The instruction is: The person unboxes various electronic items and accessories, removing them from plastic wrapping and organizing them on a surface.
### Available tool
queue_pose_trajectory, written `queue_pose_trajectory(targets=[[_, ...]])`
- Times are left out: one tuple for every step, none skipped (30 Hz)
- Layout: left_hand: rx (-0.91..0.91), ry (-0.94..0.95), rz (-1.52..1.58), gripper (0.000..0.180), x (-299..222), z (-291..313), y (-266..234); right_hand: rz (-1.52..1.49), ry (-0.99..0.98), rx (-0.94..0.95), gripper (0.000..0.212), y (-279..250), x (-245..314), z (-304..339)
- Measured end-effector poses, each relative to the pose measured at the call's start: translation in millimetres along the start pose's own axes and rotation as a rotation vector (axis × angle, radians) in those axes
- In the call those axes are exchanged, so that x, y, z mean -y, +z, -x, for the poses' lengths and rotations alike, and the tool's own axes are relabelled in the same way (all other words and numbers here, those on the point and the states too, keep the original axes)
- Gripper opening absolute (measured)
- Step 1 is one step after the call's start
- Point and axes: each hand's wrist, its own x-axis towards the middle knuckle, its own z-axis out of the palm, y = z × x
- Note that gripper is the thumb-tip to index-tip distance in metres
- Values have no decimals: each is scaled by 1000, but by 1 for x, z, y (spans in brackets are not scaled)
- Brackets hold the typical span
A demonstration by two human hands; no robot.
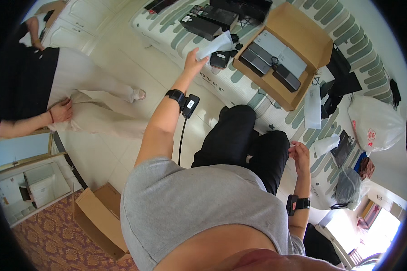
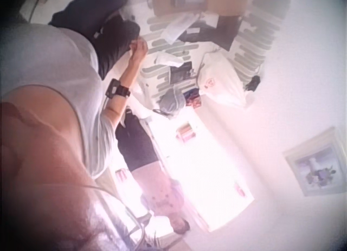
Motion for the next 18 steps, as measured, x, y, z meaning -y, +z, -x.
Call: queue_pose_trajectory(targets=[[17,-10,3,65,5,-10,5,-3,-13,4,22,0,1,-1],[-15,32,-99,68,9,-19,8,-3,1,-7,22,0,1,-3],[-53,81,-199,72,11,-29,13,4,4,-7,22,0,0,-9],[-57,57,-126,73,13,-34,16,11,3,-3,22,1,1,-15],[-59,57,-126,73,13,-37,20,12,2,-1,22,2,1,-17],[-15,10,-137,73,11,-34,19,27,8,-10,22,4,-3,-18],[18,-30,-143,73,6,-35,18,44,2,-17,22,4,-4,-18],[-5,-52,-146,69,20,-33,20,26,-12,9,21,7,-6,-20],[-30,-93,-288,62,16,-31,32,7,-33,21,20,2,-12,-22],[32,-200,-350,49,-1,-28,43,18,-39,-8,19,-5,-20,-22],[-8,-183,-360,34,20,-33,43,-18,-68,8,19,-3,-25,-27],[2,-160,-404,20,12,-31,52,21,7,-48,20,-7,-28,-26],[-36,-128,-238,17,5,-26,54,-5,17,-22,23,-7,-29,-23],[-58,-133,-220,17,-2,-24,51,-21,57,-30,22,-6,-31,-24],[-72,-136,-198,17,-10,-23,47,-17,42,-6,22,-5,-32,-28],[-85,-125,-166,18,-18,-22,40,-34,68,5,21,-3,-33,-32],[-93,-112,-132,19,-25,-20,35,-51,97,10,21,-2,-33,-35],[-122,-106,-77,19,-25,-21,31,-56,89,32,19,1,-31,-38]])
